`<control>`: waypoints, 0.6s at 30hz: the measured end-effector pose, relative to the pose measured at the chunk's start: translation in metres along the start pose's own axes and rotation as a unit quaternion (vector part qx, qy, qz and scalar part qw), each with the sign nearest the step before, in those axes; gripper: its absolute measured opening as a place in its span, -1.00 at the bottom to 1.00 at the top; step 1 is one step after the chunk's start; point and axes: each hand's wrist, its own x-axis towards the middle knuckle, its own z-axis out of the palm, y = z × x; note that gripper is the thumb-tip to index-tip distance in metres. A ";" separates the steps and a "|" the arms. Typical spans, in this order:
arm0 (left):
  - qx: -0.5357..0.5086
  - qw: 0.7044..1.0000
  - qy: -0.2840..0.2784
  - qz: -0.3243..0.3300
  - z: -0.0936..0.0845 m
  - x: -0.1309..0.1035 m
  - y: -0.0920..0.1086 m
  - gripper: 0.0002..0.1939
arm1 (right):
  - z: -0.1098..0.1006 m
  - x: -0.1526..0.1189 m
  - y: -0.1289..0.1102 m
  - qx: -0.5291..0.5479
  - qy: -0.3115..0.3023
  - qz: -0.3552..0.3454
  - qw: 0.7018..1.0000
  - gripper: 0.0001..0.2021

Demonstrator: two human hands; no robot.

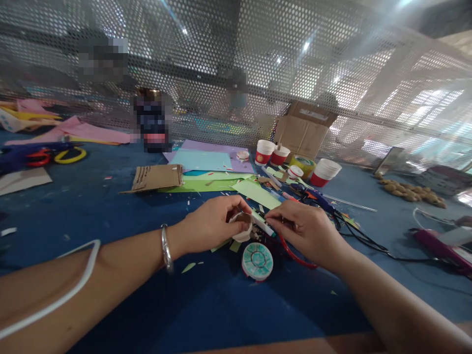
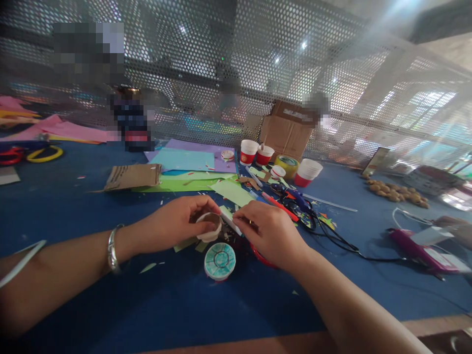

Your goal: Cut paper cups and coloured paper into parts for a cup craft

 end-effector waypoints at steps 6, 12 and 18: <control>0.041 0.999 -0.006 0.006 -0.001 0.001 -0.003 -0.76 | 0.001 0.001 0.002 0.000 -0.006 0.003 1.000 -0.88; 0.070 0.998 -0.006 0.008 -0.002 -0.001 -0.002 -0.80 | -0.001 0.001 0.005 -0.008 0.012 0.005 1.000 -0.89; 0.082 0.996 -0.002 0.027 -0.004 -0.001 0.000 -0.79 | -0.023 0.013 0.033 -0.067 0.049 0.079 0.993 -0.86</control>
